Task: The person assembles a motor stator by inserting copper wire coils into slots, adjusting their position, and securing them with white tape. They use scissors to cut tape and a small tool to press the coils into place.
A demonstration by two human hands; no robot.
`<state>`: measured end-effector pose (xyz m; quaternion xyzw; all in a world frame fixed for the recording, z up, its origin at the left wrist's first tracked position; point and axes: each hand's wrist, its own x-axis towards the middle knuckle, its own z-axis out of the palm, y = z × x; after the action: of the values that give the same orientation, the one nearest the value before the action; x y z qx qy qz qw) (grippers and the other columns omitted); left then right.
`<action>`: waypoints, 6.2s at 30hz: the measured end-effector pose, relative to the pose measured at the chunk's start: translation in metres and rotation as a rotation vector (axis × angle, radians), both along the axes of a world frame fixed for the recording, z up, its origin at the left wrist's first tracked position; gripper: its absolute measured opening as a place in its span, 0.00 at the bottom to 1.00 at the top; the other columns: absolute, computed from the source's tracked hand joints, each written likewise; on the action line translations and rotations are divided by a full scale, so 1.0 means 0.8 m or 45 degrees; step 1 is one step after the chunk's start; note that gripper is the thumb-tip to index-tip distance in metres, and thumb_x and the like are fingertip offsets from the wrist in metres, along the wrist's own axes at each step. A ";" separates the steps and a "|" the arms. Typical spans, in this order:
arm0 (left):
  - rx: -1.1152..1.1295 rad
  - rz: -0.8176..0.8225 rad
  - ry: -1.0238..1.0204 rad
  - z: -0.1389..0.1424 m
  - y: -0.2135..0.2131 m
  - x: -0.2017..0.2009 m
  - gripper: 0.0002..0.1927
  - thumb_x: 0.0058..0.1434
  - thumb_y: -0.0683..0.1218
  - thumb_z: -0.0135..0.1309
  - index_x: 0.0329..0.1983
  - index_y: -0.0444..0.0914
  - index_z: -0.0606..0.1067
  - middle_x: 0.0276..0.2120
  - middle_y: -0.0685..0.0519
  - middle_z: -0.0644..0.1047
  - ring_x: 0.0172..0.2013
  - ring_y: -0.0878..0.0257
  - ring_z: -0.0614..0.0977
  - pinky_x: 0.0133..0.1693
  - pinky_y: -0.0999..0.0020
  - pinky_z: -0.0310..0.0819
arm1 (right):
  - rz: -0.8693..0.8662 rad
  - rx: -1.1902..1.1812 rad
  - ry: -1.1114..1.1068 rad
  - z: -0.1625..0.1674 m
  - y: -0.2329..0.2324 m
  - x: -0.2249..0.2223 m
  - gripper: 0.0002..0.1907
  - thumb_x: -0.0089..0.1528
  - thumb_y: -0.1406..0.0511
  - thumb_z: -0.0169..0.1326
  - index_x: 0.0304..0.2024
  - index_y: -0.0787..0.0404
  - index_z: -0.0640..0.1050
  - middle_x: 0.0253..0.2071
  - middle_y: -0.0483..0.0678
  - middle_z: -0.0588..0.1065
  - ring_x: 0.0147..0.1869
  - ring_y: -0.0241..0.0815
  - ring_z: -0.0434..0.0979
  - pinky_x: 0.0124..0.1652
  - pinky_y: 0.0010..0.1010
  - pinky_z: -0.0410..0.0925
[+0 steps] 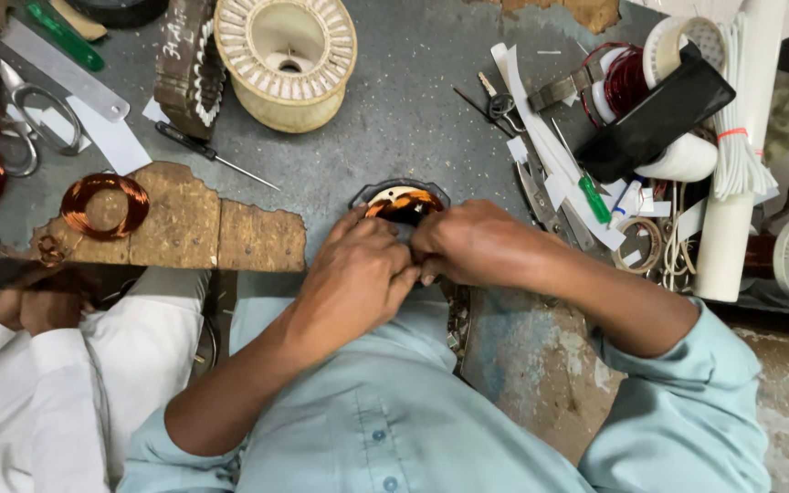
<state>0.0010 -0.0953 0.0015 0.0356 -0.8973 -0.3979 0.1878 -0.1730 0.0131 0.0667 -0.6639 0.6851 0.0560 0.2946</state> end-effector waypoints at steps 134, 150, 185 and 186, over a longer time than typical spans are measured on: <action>-0.067 0.127 -0.186 -0.004 -0.013 -0.006 0.13 0.50 0.54 0.59 0.27 0.41 0.84 0.26 0.43 0.81 0.31 0.45 0.85 0.38 0.52 0.81 | -0.130 0.217 0.476 -0.021 -0.031 0.029 0.15 0.54 0.57 0.66 0.40 0.55 0.82 0.42 0.54 0.81 0.49 0.57 0.80 0.48 0.46 0.72; -0.345 -0.150 0.488 -0.038 -0.029 0.017 0.12 0.59 0.42 0.59 0.46 0.37 0.80 0.46 0.52 0.82 0.41 0.59 0.83 0.42 0.62 0.77 | -0.314 -1.215 0.032 -0.105 0.086 0.046 0.11 0.60 0.71 0.65 0.45 0.59 0.83 0.45 0.47 0.77 0.43 0.47 0.83 0.41 0.33 0.76; 0.458 0.308 0.147 -0.057 -0.022 0.015 0.34 0.65 0.59 0.58 0.69 0.37 0.69 0.67 0.41 0.72 0.66 0.46 0.75 0.64 0.57 0.69 | -1.137 -1.068 -0.410 -0.138 0.159 0.084 0.14 0.67 0.69 0.58 0.53 0.70 0.80 0.44 0.53 0.82 0.47 0.38 0.81 0.48 0.27 0.71; 0.310 0.312 0.199 -0.054 -0.023 0.017 0.28 0.67 0.59 0.57 0.64 0.39 0.72 0.62 0.45 0.75 0.61 0.49 0.78 0.61 0.59 0.72 | -1.104 -1.152 -0.364 -0.129 0.155 0.084 0.11 0.67 0.69 0.58 0.51 0.69 0.81 0.43 0.54 0.82 0.45 0.37 0.82 0.47 0.27 0.72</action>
<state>0.0149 -0.1138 -0.0420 0.1359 -0.8140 -0.4794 0.2984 -0.1060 0.1371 -0.0368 -0.3862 0.8013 -0.4517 0.0696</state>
